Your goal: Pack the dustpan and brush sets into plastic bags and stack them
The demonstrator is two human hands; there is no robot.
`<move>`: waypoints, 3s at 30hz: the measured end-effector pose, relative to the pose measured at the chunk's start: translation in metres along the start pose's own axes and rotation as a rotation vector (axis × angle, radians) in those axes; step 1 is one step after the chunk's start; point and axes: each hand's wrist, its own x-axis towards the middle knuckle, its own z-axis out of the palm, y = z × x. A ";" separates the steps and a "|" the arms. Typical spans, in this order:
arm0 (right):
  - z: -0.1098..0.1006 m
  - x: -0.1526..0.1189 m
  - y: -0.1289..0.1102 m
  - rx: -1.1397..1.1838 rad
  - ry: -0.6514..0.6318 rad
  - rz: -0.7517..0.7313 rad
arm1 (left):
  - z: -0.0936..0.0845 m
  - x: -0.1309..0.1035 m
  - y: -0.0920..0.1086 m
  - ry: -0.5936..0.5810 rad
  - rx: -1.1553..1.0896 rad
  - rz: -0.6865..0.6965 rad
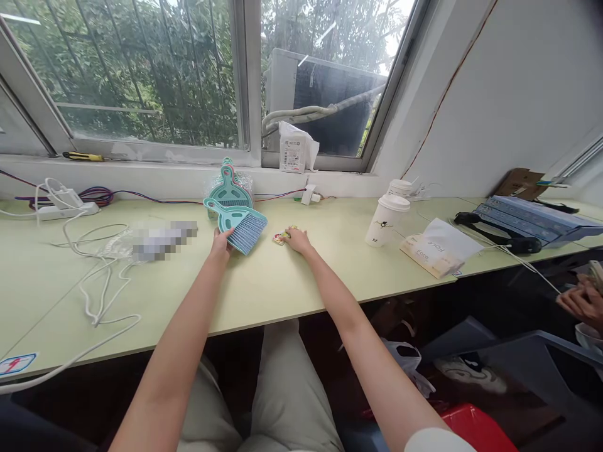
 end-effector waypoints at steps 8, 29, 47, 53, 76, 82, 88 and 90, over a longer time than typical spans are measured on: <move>-0.018 0.001 -0.008 0.414 0.277 0.157 | 0.008 -0.005 -0.005 -0.013 0.033 -0.029; 0.009 -0.028 -0.084 0.315 0.204 -0.139 | 0.024 -0.027 -0.006 -0.266 0.018 0.083; -0.007 -0.018 -0.061 1.732 0.037 0.159 | 0.002 -0.018 0.032 0.074 0.875 0.466; -0.007 -0.013 -0.049 1.749 0.075 0.185 | -0.062 0.012 0.050 0.442 1.463 0.655; -0.008 -0.015 -0.048 1.706 0.090 0.226 | -0.021 -0.003 0.018 -0.031 1.713 0.378; -0.007 -0.013 -0.047 1.707 0.103 0.226 | -0.008 -0.005 0.003 -0.600 1.346 0.605; -0.007 -0.012 -0.045 1.719 0.111 0.231 | -0.014 -0.009 0.011 -0.237 1.725 0.607; -0.007 -0.012 -0.045 1.716 0.104 0.221 | -0.018 -0.007 0.014 -0.190 1.805 0.538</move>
